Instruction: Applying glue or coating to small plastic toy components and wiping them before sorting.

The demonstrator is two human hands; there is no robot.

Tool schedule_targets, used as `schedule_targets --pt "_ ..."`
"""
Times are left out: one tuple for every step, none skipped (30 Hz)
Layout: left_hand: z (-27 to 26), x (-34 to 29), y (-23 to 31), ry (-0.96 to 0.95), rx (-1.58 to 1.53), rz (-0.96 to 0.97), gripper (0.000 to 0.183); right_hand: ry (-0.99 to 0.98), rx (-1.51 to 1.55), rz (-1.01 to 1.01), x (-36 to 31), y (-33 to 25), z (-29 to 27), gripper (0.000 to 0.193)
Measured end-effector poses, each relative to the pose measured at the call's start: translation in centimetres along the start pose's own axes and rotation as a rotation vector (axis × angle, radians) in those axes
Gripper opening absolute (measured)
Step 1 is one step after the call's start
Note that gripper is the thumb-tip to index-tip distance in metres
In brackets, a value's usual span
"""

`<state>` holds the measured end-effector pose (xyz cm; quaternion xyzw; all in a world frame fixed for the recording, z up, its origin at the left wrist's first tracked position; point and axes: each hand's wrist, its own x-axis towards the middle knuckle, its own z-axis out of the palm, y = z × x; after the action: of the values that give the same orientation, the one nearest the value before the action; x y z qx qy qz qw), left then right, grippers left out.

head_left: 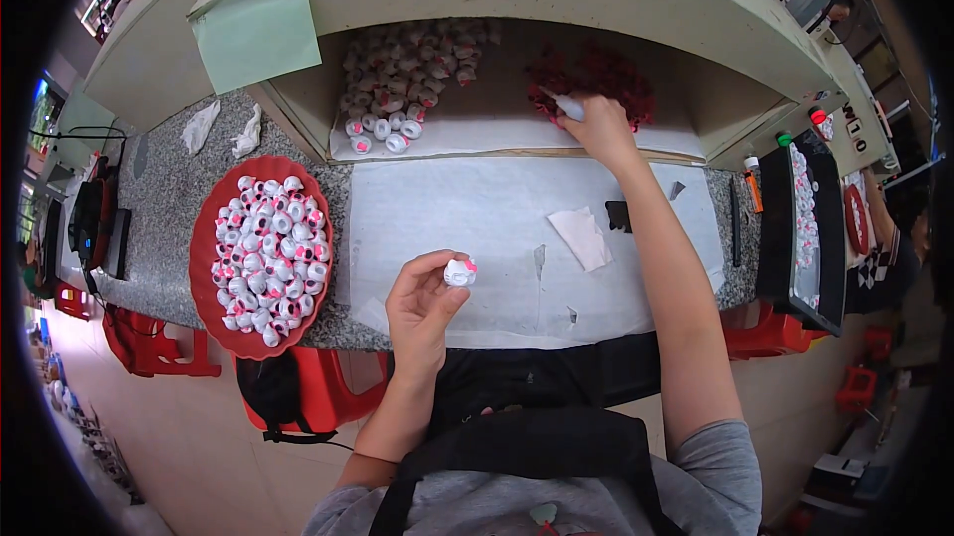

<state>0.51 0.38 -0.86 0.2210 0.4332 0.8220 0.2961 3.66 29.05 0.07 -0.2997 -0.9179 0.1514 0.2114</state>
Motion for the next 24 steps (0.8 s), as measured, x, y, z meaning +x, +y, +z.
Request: schedule_targets --pt "0.0 -0.1 0.1 0.002 0.005 0.010 0.033 0.005 0.002 0.003 -0.2 -0.2 0.1 0.019" --pt "-0.1 -0.1 0.1 -0.005 0.007 0.010 0.033 -0.026 -0.063 -0.021 -0.4 -0.3 0.3 0.018" --pt "0.0 -0.2 0.1 -0.003 0.011 0.019 0.033 -0.056 -0.132 -0.040 -0.7 -0.2 0.2 0.018" --pt "0.1 -0.2 0.1 -0.003 0.014 0.028 0.033 -0.022 -0.148 -0.087 -0.9 -0.2 0.2 0.015" --pt "0.1 -0.4 0.1 -0.016 0.012 0.023 0.033 -0.015 -0.152 -0.076 -1.2 -0.2 0.1 0.015" --pt "0.1 -0.5 0.1 -0.010 -0.009 0.018 0.032 0.006 -0.104 -0.112 -1.3 -0.5 0.1 0.014" --pt "0.2 -0.4 0.0 -0.004 -0.030 0.012 0.032 0.027 -0.056 -0.149 -1.4 -0.7 -0.1 0.014" --pt "0.3 -0.4 -0.1 -0.013 -0.029 0.008 0.032 0.079 0.020 -0.202 -2.1 -0.9 -0.4 0.012" --pt "0.1 -0.5 -0.1 0.011 -0.021 0.006 0.032 0.067 0.034 -0.215 -2.9 -2.1 -0.7 0.012" --pt "0.0 -0.7 -0.1 0.028 -0.017 -0.002 0.032 0.007 0.220 -0.129 -4.3 -3.3 -2.0 0.010" --pt "0.2 -0.6 -0.3 0.048 -0.009 -0.003 0.032 -0.061 0.409 -0.042 -5.8 -4.4 -2.9 0.009" --pt "0.5 -0.3 -0.3 0.012 -0.041 -0.029 0.031 -0.083 0.534 -0.027 -7.3 -4.9 -3.7 0.006" --pt "0.7 -0.2 -0.4 -0.024 -0.074 -0.058 0.031 -0.105 0.660 -0.005 -9.1 -5.4 -4.3 0.004" --pt "0.7 -0.3 -0.5 0.010 -0.057 -0.062 0.031 -0.151 0.791 0.045 -10.6 -6.3 -4.9 0.004" --pt "0.9 -0.2 -0.8 -0.035 -0.059 -0.059 0.031 -0.187 0.913 0.101 -12.0 -7.0 -5.3 0.004" --pt "1.0 -0.2 -1.0 -0.079 -0.059 -0.054 0.031 -0.210 0.930 0.101 -13.1 -7.4 -5.1 0.004" --pt "1.1 -0.4 -1.1 -0.056 -0.045 -0.056 0.031 -0.214 1.067 0.141 -14.1 -7.8 -4.8 0.006" --pt "1.4 -0.4 -1.1 -0.078 0.005 -0.034 0.031 -0.206 1.198 0.186 -14.9 -8.0 -4.8 0.008" --pt "1.6 -0.5 -1.0 -0.103 0.056 -0.013 0.032 -0.216 1.208 0.190 -15.4 -8.3 -4.8 0.008" --pt "1.6 -0.6 -1.0 -0.133 0.088 -0.009 0.030 -0.224 1.220 0.198 -15.7 -8.8 -4.7 0.009" --pt "1.6 -0.7 -0.9 -0.130 0.095 -0.015 0.030 -0.225 1.230 0.208 -16.0 -9.0 -4.7 0.010" --pt "1.7 -0.7 -0.9 -0.168 0.167 0.016 0.028 -0.223 1.220 0.198 -16.3 -9.0 -4.6 0.010" --pt "1.8 -0.7 -0.9 -0.208 0.237 0.048 0.027 -0.222 1.225 0.204 -16.3 -9.0 -4.6 0.010" --pt "1.7 -0.8 -0.9 -0.208 0.241 0.043 0.027 -0.258 1.227 0.192 -16.4 -9.0 -4.7 0.009"
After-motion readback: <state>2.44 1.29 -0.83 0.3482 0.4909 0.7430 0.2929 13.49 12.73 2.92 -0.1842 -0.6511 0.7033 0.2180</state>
